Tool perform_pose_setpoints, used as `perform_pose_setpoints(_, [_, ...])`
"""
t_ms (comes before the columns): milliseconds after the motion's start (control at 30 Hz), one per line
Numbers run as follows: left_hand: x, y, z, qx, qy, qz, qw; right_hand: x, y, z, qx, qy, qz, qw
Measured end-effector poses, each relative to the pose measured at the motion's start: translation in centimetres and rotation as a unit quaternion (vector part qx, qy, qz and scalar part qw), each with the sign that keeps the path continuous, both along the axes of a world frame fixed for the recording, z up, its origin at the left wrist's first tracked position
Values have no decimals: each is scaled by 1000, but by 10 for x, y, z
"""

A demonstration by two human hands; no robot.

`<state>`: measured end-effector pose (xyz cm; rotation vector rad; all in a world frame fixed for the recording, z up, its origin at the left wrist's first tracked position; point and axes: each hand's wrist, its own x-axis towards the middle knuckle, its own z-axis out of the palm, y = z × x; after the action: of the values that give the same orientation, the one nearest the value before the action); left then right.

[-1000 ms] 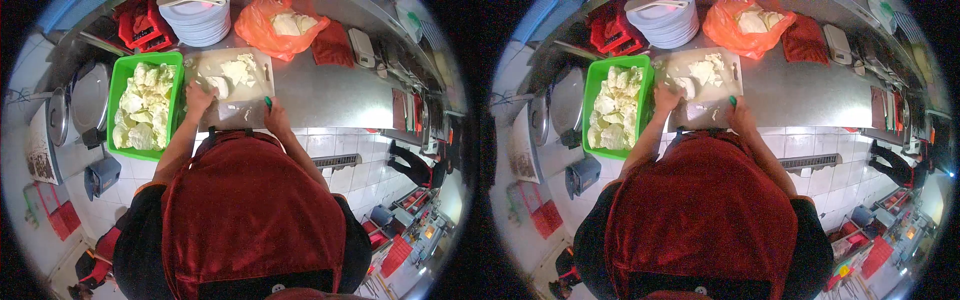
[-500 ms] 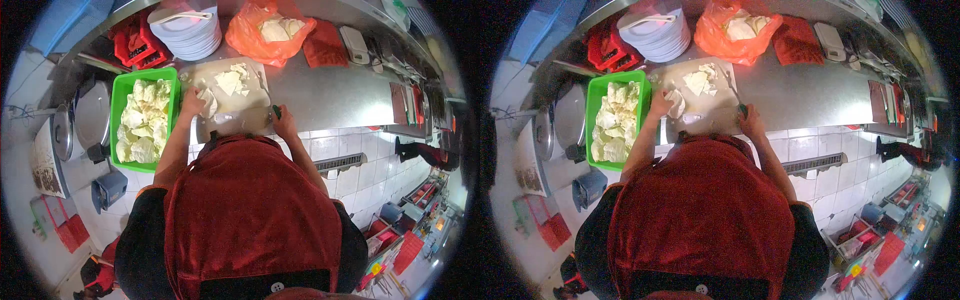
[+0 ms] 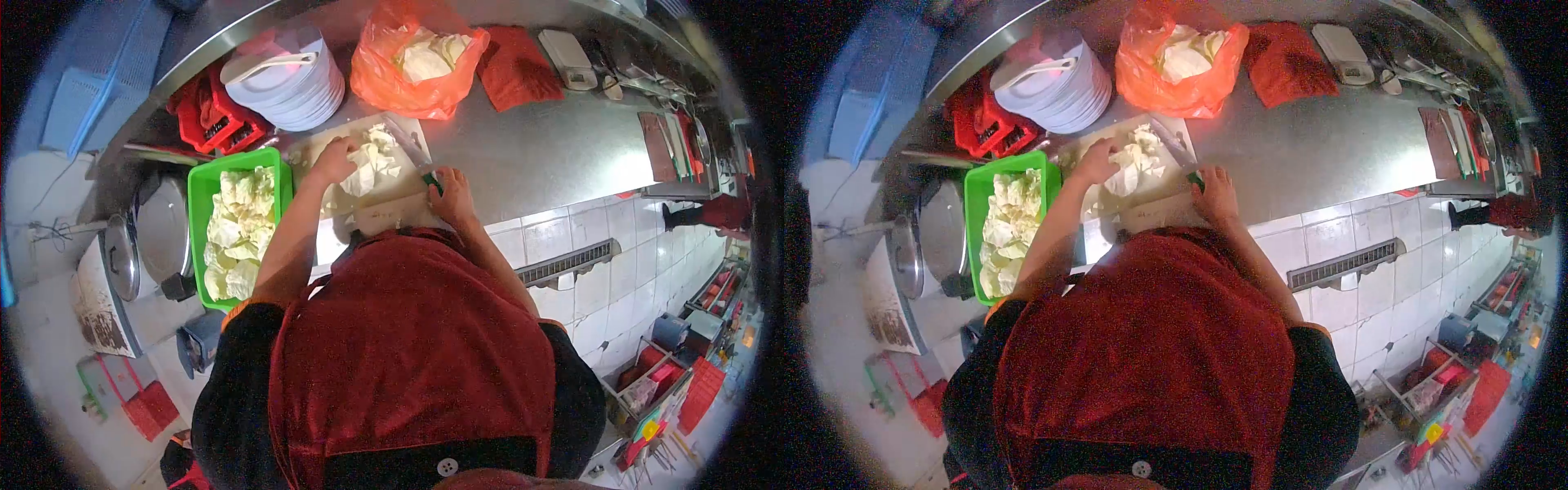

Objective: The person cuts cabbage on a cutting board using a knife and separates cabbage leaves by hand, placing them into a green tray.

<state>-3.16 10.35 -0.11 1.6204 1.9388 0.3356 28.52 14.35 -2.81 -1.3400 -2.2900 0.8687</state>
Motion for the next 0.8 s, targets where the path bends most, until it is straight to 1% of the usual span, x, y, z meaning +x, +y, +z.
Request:
perform_pose_setpoints(33, [1,-4,9,45,15,3,999,0,3,-1,-2,5,-7,1000])
perform_pose_setpoints(67, [2,-9,17,43,19,-5,999,0,6,-1,-24,50,11,998])
perform_pose_setpoints(100, [7,-14,42,39,-48,21,998,-1,8,-1,-46,95,30,994])
perform_pose_setpoints(133, [12,-18,64,35,-115,50,991,-4,7,19,-48,98,25,994])
perform_pose_setpoints(167, [18,-22,79,34,-113,48,992,-11,4,56,-122,197,63,971])
perform_pose_setpoints(200, [27,-24,92,57,-150,29,987,-21,4,80,-194,292,104,931])
perform_pose_setpoints(233, [37,-23,104,80,-188,12,979,-33,5,87,-195,292,107,930])
perform_pose_setpoints(267, [48,-21,120,79,-188,18,979,-44,4,91,-259,356,118,890])
perform_pose_setpoints(333, [70,-16,142,133,-211,-46,967,-60,7,88,-329,412,135,839])
perform_pose_setpoints(367, [74,-14,139,193,-192,-54,961,-70,18,80,-292,400,179,850])
perform_pose_setpoints(400, [77,-17,141,192,-192,-45,961,-80,26,78,-253,386,222,858])
perform_pose_setpoints(433, [78,-17,145,228,-172,-17,958,-87,32,76,-140,366,205,897])
perform_pose_setpoints(467, [78,-16,148,266,-152,10,952,-86,35,76,-143,365,209,896])
perform_pose_setpoints(533, [71,-24,153,266,-148,21,952,-82,38,109,-147,261,205,932])
perform_pose_setpoints(567, [67,-30,155,258,-158,27,953,-81,36,110,-149,259,208,931])
perform_pose_setpoints(600, [62,-36,156,248,-169,32,953,-80,33,109,-252,299,210,896])
perform_pose_setpoints(633, [54,-42,153,248,-169,34,953,-80,33,108,-352,336,209,848])
perform_pose_setpoints(667, [44,-50,148,217,-189,12,958,-79,37,104,-354,335,209,848])
perform_pose_setpoints(700, [39,-56,147,185,-210,-11,960,-75,45,97,-252,227,267,902])
perform_pose_setpoints(733, [35,-63,146,182,-212,-10,960,-72,48,91,-142,112,318,931])
perform_pose_setpoints(767, [32,-69,146,153,-239,-6,959,-70,48,85,-144,111,317,931])
perform_pose_setpoints(800, [31,-72,146,123,-265,-2,956,-69,46,84,-73,147,321,933])
